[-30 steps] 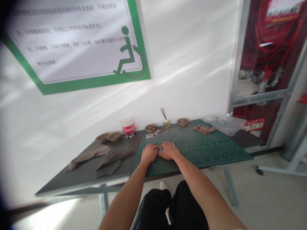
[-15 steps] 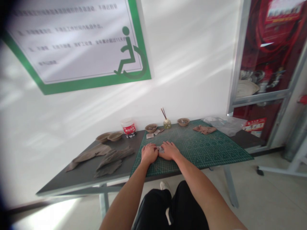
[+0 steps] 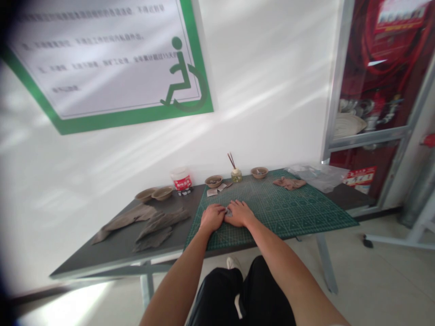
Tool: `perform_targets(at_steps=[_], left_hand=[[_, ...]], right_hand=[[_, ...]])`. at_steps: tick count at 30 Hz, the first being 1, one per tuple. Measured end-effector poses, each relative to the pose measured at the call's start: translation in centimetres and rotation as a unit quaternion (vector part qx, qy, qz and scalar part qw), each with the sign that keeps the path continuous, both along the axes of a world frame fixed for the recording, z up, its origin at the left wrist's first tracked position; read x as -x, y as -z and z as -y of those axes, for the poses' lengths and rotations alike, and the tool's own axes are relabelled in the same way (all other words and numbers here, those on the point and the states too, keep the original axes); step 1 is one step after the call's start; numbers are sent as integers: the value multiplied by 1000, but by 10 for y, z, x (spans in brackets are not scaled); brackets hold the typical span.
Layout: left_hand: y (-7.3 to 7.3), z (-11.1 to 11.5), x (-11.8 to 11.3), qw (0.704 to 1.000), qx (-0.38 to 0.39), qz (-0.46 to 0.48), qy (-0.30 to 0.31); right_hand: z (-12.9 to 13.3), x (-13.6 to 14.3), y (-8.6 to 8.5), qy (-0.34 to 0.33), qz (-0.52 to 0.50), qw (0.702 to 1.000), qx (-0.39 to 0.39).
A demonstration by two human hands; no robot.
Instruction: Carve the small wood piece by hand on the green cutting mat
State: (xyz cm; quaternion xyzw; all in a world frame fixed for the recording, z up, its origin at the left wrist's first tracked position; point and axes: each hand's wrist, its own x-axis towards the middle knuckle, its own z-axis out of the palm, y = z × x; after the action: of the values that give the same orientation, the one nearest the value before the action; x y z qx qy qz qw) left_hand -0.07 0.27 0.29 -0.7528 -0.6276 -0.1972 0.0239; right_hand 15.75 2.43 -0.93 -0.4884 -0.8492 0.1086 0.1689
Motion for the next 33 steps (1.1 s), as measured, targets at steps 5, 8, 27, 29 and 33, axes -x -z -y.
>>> perform_targets(at_steps=[5, 8, 27, 29, 33], left_hand=[[1, 3, -2, 1000, -13, 0, -11], [3, 4, -3, 999, -23, 9, -47], [3, 1, -1, 999, -17, 20, -28], [3, 2, -2, 998, -18, 20, -55], [3, 2, -2, 995, -24, 23, -94]], right_hand=[[0, 0, 1, -3, 0, 1000, -2], [0, 0, 0, -3, 0, 1000, -1], [-1, 0, 1, -3, -1, 1000, -2], [-2, 0, 1, -5, 0, 1000, -2], [-2, -1, 1, -5, -3, 1000, -3]])
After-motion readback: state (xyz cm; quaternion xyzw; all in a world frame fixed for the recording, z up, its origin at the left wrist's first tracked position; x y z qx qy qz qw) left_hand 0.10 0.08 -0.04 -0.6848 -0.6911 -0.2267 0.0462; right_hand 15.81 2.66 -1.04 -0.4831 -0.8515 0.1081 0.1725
